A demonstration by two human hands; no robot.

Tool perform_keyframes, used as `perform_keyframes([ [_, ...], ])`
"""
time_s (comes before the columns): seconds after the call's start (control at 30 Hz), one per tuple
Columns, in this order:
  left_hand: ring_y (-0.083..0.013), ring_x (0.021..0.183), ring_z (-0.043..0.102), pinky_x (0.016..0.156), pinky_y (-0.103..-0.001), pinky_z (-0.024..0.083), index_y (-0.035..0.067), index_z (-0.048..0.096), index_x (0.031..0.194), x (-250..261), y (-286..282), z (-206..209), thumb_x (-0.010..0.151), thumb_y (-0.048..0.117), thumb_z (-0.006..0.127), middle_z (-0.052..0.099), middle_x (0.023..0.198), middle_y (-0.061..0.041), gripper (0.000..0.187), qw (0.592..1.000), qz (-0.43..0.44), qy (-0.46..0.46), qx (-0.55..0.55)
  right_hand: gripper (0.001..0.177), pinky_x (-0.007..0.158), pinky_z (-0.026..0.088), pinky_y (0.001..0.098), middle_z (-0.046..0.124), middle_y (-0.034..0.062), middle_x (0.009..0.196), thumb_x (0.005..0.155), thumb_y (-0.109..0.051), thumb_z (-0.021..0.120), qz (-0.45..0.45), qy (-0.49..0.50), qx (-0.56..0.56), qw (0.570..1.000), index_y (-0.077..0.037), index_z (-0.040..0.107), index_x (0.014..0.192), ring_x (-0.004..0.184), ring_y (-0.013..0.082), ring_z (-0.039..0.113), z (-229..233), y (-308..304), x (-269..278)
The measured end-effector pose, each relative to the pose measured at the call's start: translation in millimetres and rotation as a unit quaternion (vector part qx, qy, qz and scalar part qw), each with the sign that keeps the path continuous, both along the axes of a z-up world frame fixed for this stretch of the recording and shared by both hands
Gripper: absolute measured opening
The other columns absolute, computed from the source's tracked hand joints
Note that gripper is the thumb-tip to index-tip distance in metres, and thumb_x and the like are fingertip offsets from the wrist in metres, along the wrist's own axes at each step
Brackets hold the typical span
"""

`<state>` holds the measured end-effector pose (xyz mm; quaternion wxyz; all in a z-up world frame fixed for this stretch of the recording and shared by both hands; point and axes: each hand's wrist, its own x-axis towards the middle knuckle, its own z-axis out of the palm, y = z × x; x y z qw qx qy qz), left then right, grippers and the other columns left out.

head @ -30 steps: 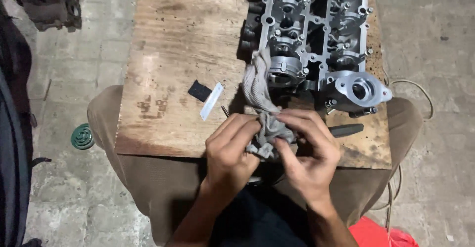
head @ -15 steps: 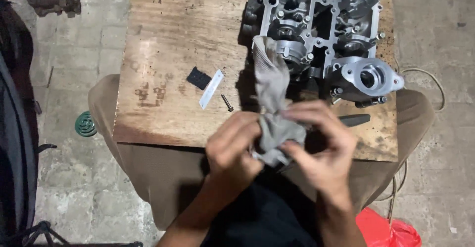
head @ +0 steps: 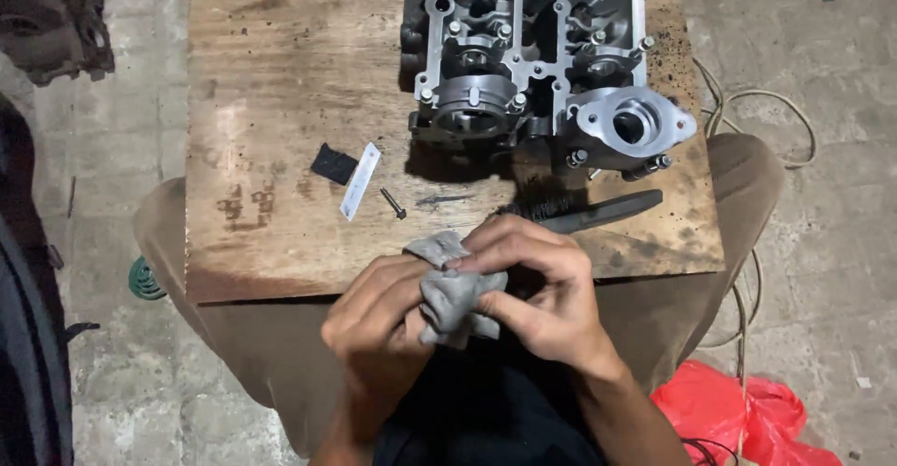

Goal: The person cleans small metal bolts and a flange on an engine block using a wire brush and a cloth. They scrub each bolt, wipe it, and then attempt to fit the flange onto the engine block.

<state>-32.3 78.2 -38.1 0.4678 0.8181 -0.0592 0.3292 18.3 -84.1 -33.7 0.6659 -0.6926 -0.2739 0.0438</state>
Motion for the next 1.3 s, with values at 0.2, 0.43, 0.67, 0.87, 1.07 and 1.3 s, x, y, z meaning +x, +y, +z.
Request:
perform_keyframes([
  [0.2,-0.0172,0.072,0.065,0.067,-0.025,0.054,-0.001,0.071,0.081,15.5,18.6,-24.9,0.068,-0.017,0.062,0.072,0.082,-0.01,0.022,0.961,-0.154,0.099,-0.21,0.028,0.084,0.052,0.0296,0.072,0.0144,0.101,0.071,0.01,0.064,-0.035,0.092,0.028,0.995,0.005,0.071,0.097,0.09,0.021,0.065,-24.0,-12.0,14.3],
  [0.43,-0.0139,0.083,0.054,0.069,-0.023,0.044,0.003,0.074,0.096,66.6,36.0,39.0,0.083,-0.002,0.072,0.059,0.096,-0.006,0.014,0.96,-0.17,0.132,-0.177,0.028,0.074,0.058,0.0291,0.075,0.0124,0.099,0.073,0.0,0.079,-0.102,-0.1,-0.111,0.984,0.002,0.075,0.101,0.08,0.021,0.071,-48.2,-6.8,7.3],
  [0.67,-0.0181,0.074,0.074,0.068,-0.028,0.064,0.001,0.067,0.103,168.2,20.5,68.6,0.086,0.002,0.076,0.076,0.091,-0.011,0.019,0.939,-0.337,0.04,0.052,0.027,0.081,0.058,0.0335,0.074,0.0106,0.098,0.075,-0.008,0.079,-0.095,-0.135,-0.1,0.981,0.0,0.075,0.101,0.086,0.0234,0.069,-69.8,-10.5,7.5],
  [0.87,-0.0186,0.071,0.08,0.061,-0.025,0.066,0.006,0.072,0.097,223.2,-2.9,65.9,0.079,0.001,0.077,0.081,0.093,-0.009,0.019,0.879,-0.451,0.087,0.129,0.028,0.074,0.059,0.0322,0.075,0.0105,0.095,0.067,0.003,0.076,-0.089,-0.154,-0.097,0.979,0.001,0.074,0.095,0.078,0.0232,0.07,-72.4,-8.5,12.2],
  [1.07,-0.0215,0.064,0.083,0.047,-0.019,0.068,-0.002,0.073,0.089,238.1,-17.1,61.0,0.075,-0.014,0.067,0.078,0.071,-0.017,0.019,0.845,-0.494,0.135,0.154,0.028,0.069,0.059,0.0314,0.074,0.0119,0.095,0.063,0.004,0.074,-0.079,-0.154,-0.09,0.981,0.001,0.073,0.09,0.074,0.0234,0.069,-72.4,-7.0,19.2],
  [1.3,-0.0203,0.061,0.073,0.067,-0.033,0.065,-0.004,0.074,0.092,233.3,-37.6,50.5,0.087,-0.01,0.063,0.075,0.081,-0.018,0.013,0.824,-0.465,0.058,0.318,0.033,0.074,0.062,0.0324,0.074,0.0097,0.097,0.065,0.0,0.074,-0.076,-0.138,-0.117,0.981,-0.006,0.078,0.098,0.078,0.0227,0.071,-81.0,-12.9,18.6],
])
